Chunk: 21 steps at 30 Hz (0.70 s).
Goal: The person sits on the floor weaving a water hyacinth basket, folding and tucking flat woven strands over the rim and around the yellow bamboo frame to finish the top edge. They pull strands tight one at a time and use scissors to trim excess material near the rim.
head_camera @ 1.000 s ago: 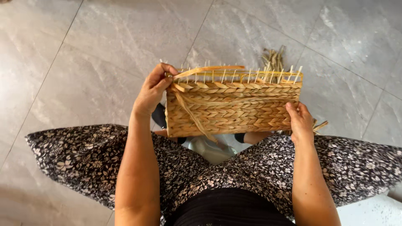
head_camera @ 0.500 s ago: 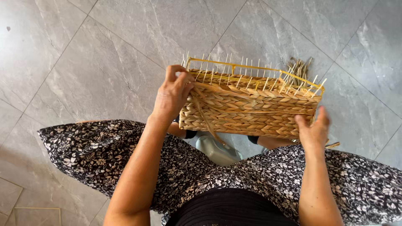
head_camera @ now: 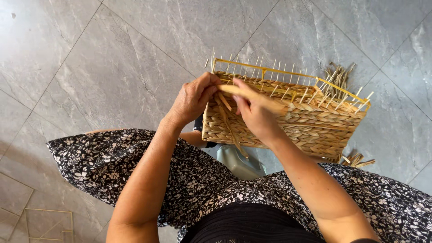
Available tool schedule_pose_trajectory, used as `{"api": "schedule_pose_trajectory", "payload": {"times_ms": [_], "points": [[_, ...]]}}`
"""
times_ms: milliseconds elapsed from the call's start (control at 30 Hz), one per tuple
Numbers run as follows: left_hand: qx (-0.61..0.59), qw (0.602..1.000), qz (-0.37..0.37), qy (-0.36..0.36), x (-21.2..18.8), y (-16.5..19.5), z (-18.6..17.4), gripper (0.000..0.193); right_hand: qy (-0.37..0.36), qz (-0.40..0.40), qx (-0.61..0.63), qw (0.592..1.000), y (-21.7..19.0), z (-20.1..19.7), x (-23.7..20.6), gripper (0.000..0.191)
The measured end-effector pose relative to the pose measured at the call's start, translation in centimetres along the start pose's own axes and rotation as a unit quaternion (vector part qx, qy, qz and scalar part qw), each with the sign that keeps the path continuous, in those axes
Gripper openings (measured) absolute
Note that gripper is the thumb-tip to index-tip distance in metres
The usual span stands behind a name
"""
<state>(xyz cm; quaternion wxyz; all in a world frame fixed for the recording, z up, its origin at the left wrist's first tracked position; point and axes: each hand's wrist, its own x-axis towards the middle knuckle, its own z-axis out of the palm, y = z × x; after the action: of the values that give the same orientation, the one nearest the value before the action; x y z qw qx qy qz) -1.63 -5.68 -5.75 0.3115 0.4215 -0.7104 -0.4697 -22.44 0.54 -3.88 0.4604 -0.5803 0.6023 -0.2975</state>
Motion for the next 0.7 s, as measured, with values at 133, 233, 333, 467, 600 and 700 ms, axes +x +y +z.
{"api": "schedule_pose_trajectory", "payload": {"times_ms": [133, 233, 333, 467, 600, 700], "points": [[-0.055, 0.997, -0.037, -0.026, 0.3, -0.9, -0.9, 0.008, 0.082, -0.103, -0.012, 0.991, 0.0, 1.3, 3.0, 0.028], [-0.072, 0.993, -0.074, -0.048, 1.2, -1.2, -1.3, 0.007, 0.117, -0.255, -0.133, 0.951, 0.2, 1.8, 2.9, 0.020], [0.031, 0.998, -0.043, -0.043, 2.1, -1.0, -1.0, 0.010, 0.083, -0.276, -0.170, 0.942, -0.5, 2.1, 2.1, 0.021], [0.109, 0.993, 0.007, -0.049, 3.0, -0.5, -1.0, 0.011, 0.133, -0.287, -0.296, 0.901, -2.1, 0.1, 1.5, 0.028], [0.046, 0.996, -0.024, -0.072, 3.2, -0.1, -1.3, 0.015, 0.145, -0.191, -0.349, 0.906, -2.8, -3.5, 0.6, 0.031], [0.015, 0.996, -0.050, -0.073, 3.2, -0.1, -0.9, 0.017, 0.115, -0.148, -0.361, 0.913, -2.1, -4.1, 0.2, 0.019]]}}
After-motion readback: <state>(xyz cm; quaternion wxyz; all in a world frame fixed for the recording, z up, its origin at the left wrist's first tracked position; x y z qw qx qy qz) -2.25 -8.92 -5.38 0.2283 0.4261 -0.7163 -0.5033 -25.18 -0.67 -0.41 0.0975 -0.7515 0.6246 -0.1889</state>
